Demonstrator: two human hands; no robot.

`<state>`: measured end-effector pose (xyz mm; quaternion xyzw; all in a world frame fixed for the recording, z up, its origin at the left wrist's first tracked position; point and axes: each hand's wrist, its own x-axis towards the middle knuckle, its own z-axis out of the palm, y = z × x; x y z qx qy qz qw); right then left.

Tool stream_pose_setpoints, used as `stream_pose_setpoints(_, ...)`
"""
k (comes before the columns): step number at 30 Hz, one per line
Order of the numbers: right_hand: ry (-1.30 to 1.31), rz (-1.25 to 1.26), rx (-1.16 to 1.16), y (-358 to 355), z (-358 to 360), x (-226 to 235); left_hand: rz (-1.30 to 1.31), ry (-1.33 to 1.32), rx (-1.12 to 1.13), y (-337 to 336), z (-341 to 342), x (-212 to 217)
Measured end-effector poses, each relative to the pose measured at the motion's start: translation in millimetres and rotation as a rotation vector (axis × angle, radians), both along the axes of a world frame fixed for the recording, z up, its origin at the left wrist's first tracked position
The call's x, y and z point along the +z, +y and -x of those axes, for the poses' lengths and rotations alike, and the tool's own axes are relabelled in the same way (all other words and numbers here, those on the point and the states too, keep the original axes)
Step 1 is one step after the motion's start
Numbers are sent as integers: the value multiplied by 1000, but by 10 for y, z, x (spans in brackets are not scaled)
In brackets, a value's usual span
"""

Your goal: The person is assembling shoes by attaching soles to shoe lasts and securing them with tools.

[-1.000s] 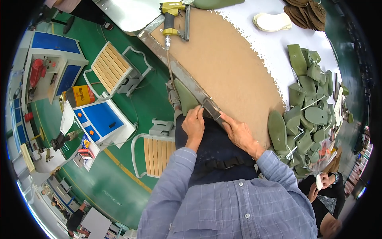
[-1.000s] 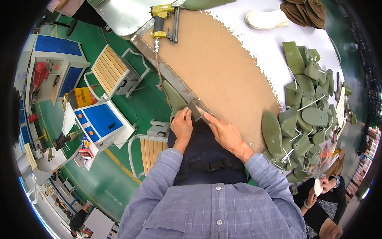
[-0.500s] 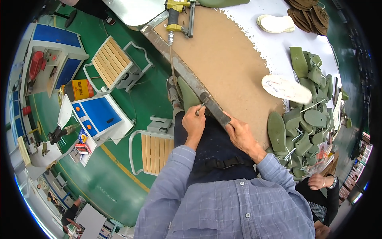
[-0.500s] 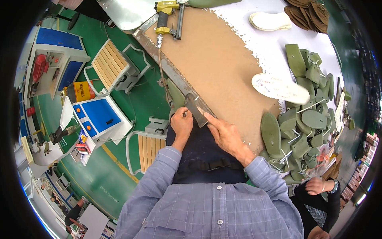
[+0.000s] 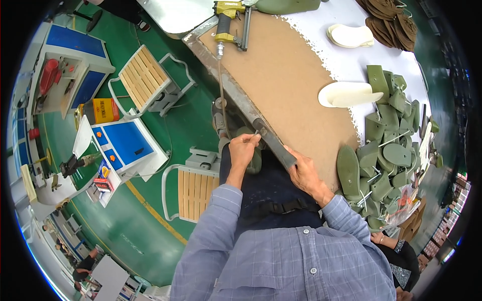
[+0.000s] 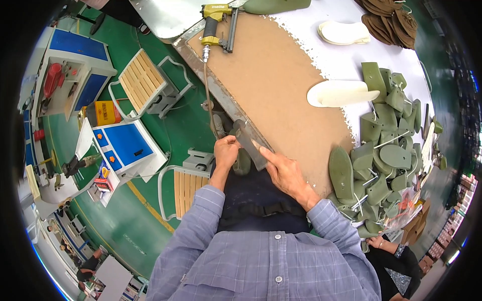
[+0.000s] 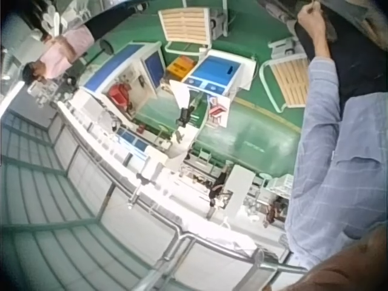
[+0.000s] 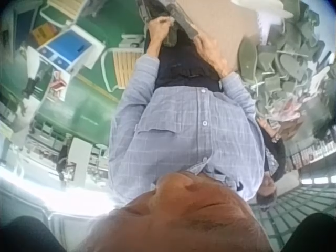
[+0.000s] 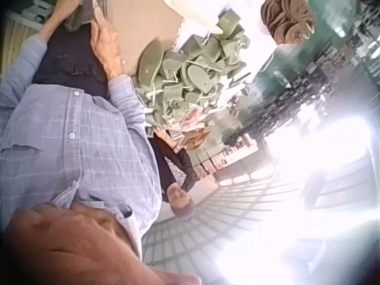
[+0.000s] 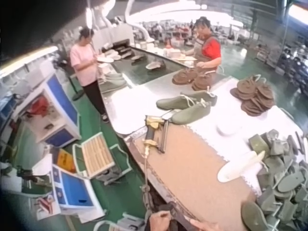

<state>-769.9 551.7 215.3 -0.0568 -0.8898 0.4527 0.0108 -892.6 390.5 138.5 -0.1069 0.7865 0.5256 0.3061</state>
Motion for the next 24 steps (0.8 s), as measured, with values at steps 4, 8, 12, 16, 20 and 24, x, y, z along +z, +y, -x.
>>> stream_pose_setpoints(4, -89, 78, -88, -13, 82, -52, -36, -62, -35, -9, 92, 45)
stream_pose_setpoints(8, -92, 59, -74, 1, 112, -19, -7, -161, -152, -89, 151, -42)
stream_pose_setpoints(12, 36, 68, -26, -3, 84, -167, -120, -325, -271, -145, 315, -23)
stream_pose_setpoints(16, -183, -50, -16, -21, 129, -268, -192, -405, -286, -160, 406, 42)
stream_pose_setpoints(20, -44, 16, -50, -21, 242, -92, -202, -422, -271, -145, 450, 63)
stream_pose_setpoints(24, 71, 62, -40, 5, 180, 12, -167, -358, -338, -132, 498, 60)
